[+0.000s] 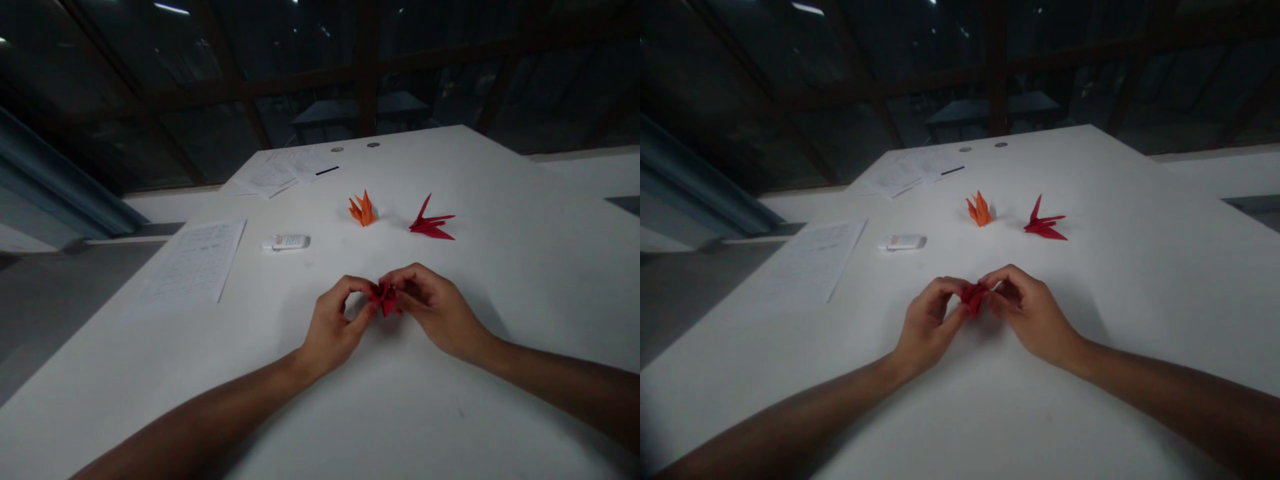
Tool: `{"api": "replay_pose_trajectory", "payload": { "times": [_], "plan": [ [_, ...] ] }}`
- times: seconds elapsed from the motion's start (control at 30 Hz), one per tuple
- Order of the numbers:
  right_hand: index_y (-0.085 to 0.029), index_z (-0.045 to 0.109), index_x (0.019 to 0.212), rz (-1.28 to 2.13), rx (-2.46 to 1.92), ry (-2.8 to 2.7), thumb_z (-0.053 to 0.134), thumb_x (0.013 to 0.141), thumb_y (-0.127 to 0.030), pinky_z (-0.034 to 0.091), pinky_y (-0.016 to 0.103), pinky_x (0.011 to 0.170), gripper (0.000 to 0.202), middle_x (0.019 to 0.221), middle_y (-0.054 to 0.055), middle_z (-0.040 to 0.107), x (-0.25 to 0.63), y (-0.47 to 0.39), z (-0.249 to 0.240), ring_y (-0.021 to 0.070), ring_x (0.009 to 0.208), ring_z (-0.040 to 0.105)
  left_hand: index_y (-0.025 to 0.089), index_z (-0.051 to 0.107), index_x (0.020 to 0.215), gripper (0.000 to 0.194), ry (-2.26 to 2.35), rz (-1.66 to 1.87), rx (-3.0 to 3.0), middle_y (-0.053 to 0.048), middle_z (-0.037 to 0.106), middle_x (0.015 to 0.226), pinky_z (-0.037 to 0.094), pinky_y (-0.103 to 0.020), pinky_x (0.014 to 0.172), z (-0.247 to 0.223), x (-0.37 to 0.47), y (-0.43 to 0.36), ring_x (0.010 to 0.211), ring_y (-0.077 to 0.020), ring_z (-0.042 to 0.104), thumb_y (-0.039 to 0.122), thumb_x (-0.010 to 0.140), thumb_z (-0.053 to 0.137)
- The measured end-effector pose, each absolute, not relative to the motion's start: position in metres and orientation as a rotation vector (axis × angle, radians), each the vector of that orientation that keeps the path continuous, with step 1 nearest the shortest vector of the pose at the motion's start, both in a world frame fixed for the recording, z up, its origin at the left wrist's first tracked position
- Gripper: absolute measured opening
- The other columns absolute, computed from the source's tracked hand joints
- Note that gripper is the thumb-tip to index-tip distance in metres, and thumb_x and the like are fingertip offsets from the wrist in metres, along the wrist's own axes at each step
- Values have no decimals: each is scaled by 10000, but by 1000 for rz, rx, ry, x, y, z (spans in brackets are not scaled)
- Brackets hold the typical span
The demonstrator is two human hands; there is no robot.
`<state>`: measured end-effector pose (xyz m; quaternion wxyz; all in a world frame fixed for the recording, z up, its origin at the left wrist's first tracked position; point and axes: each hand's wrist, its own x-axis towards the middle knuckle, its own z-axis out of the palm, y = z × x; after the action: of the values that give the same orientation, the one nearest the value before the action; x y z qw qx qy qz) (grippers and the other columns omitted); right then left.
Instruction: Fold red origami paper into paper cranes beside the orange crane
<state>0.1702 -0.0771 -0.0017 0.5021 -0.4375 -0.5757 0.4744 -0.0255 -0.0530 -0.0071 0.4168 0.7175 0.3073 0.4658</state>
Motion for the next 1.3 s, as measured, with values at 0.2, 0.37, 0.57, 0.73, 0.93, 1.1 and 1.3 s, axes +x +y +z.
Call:
{"api": "replay_pose_trajectory", "payload": {
  "times": [0.2,0.37,0.57,0.73,0.93,1.1,1.3],
  "plan": [
    [-284,667,946,785,-1011,-1714,623,950,-268,568,404,898,48,1167,47,737,179,-81,5,240,1079,693,226,660,874,141,695,1285,2207,-86,667,1205,504,-400,945,1,-35,-50,1115,-227,606,96,842,706],
    [-314,674,995,704,-984,-1791,620,954,-235,578,391,916,104,1131,12,760,182,-82,3,216,1037,723,248,670,941,234,505,1316,2371,-74,717,1153,514,-435,937,3,-37,-48,1124,-251,618,56,814,712],
    [-306,665,1035,714,-1048,-1749,618,956,-269,585,384,855,99,1074,26,767,179,-85,1,229,985,731,234,670,940,178,554,1306,2263,-73,716,1034,527,-393,883,0,-38,-48,1031,-227,655,83,847,688],
    [-267,604,1019,755,-1211,-1624,657,924,-337,525,284,578,130,952,46,744,176,-88,-5,215,818,712,197,638,909,73,826,1222,1875,-45,664,909,499,-315,791,-4,-32,-49,859,-168,623,158,875,689],
    [-241,612,997,807,-1212,-1751,716,878,-372,504,264,632,205,831,-2,685,169,-86,0,159,721,641,194,532,901,203,893,1173,1521,23,590,820,467,-248,713,-5,-21,-50,749,-110,567,160,841,723],
    [-218,632,887,920,-1254,-1623,642,933,-377,472,257,611,166,786,-2,678,166,-82,1,147,696,621,203,498,1000,320,829,1082,1418,37,608,814,457,-234,715,-2,-17,-51,750,-100,585,176,821,762],
    [-227,565,1023,1202,-1105,-1390,636,939,-366,431,231,516,178,770,-26,661,168,-78,-3,99,554,541,207,495,1073,369,742,995,1259,29,636,791,469,-267,750,-3,-19,-43,761,-125,621,270,836,771]
  ]
}}
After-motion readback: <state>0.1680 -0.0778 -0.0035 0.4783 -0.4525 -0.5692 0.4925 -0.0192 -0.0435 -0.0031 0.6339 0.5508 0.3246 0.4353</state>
